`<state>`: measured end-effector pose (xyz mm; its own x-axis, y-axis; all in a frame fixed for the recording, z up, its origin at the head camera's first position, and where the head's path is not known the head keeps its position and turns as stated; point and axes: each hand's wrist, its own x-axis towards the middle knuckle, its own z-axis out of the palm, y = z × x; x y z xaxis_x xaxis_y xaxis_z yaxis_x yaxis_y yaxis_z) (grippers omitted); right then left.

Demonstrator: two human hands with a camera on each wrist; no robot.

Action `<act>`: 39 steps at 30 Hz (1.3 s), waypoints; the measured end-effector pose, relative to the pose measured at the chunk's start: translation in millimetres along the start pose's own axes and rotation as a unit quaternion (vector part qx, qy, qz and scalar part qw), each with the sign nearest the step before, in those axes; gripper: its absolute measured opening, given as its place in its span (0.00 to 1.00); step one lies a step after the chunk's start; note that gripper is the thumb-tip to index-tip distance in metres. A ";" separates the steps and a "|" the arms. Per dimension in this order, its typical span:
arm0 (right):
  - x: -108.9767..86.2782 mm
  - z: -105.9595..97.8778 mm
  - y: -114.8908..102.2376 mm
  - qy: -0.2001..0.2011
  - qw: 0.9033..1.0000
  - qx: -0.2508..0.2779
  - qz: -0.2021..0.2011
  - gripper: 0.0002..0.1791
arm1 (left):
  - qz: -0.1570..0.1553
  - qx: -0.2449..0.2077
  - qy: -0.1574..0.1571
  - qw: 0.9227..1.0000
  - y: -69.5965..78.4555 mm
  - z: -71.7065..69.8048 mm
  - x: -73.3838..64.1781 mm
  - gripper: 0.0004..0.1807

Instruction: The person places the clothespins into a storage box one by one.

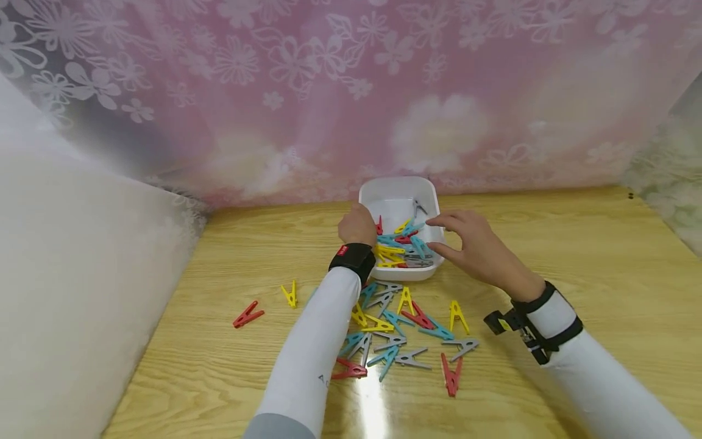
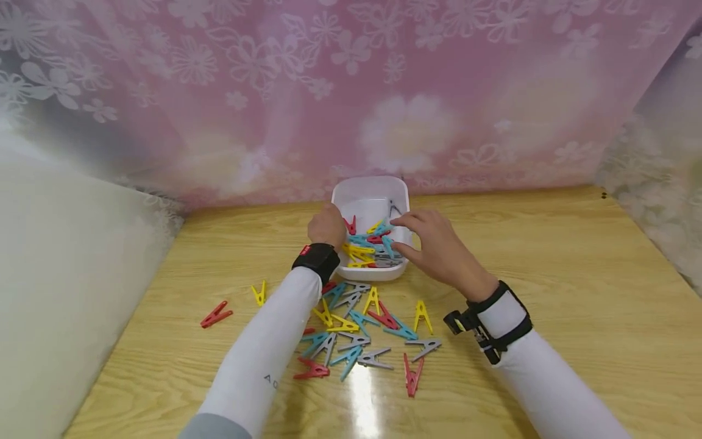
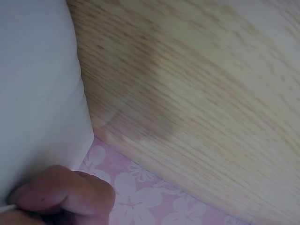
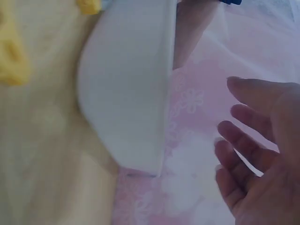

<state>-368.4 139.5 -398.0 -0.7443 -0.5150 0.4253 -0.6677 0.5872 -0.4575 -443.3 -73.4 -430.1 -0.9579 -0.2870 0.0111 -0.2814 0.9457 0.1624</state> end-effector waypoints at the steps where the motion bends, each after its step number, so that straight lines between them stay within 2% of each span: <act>1: -4.4 0.2 0.9 -0.002 1.000 0.004 0.004 0.20 | -0.001 -0.001 0.002 1.000 -0.7 -0.7 0.2 0.16; 10: -37.9 2.8 1.7 -0.031 0.997 0.025 0.064 0.18 | 0.000 -0.011 0.009 1.000 -8.2 -0.7 3.8 0.15; 13: -46.9 3.6 0.1 -0.054 0.993 0.020 0.099 0.18 | 0.000 -0.010 0.009 1.000 -9.2 -1.9 3.8 0.16; 15: -52.8 4.4 -1.1 -0.087 0.988 0.023 0.129 0.17 | -0.001 -0.010 0.008 1.000 -9.7 -3.4 3.4 0.16; 20: -66.8 9.2 -5.2 -0.197 0.961 0.045 0.186 0.18 | -0.007 -0.012 0.010 1.000 -10.4 -7.0 1.5 0.17; 23: -74.0 14.1 -9.1 -0.232 0.948 0.043 0.213 0.19 | -0.010 -0.014 0.012 1.000 -9.9 -7.9 -0.3 0.18; 26: -80.0 17.6 -14.8 -0.240 0.937 0.035 0.250 0.22 | -0.008 -0.013 0.011 1.000 -9.0 -7.1 -1.9 0.18; 29: -85.2 19.0 -20.7 -0.240 0.931 0.031 0.275 0.22 | -0.004 -0.014 0.006 1.000 -7.5 -5.5 -2.9 0.19; 39: -94.4 15.2 -28.5 -0.227 0.921 -0.021 0.316 0.15 | 0.004 -0.019 0.014 1.000 1.0 2.5 -3.4 0.17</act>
<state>-279.3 161.8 -437.0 -0.9193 -0.2647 -0.2911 -0.1047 0.8778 -0.4675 -440.4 -71.0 -432.4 -0.9580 -0.2841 0.0390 -0.2712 0.9416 0.1996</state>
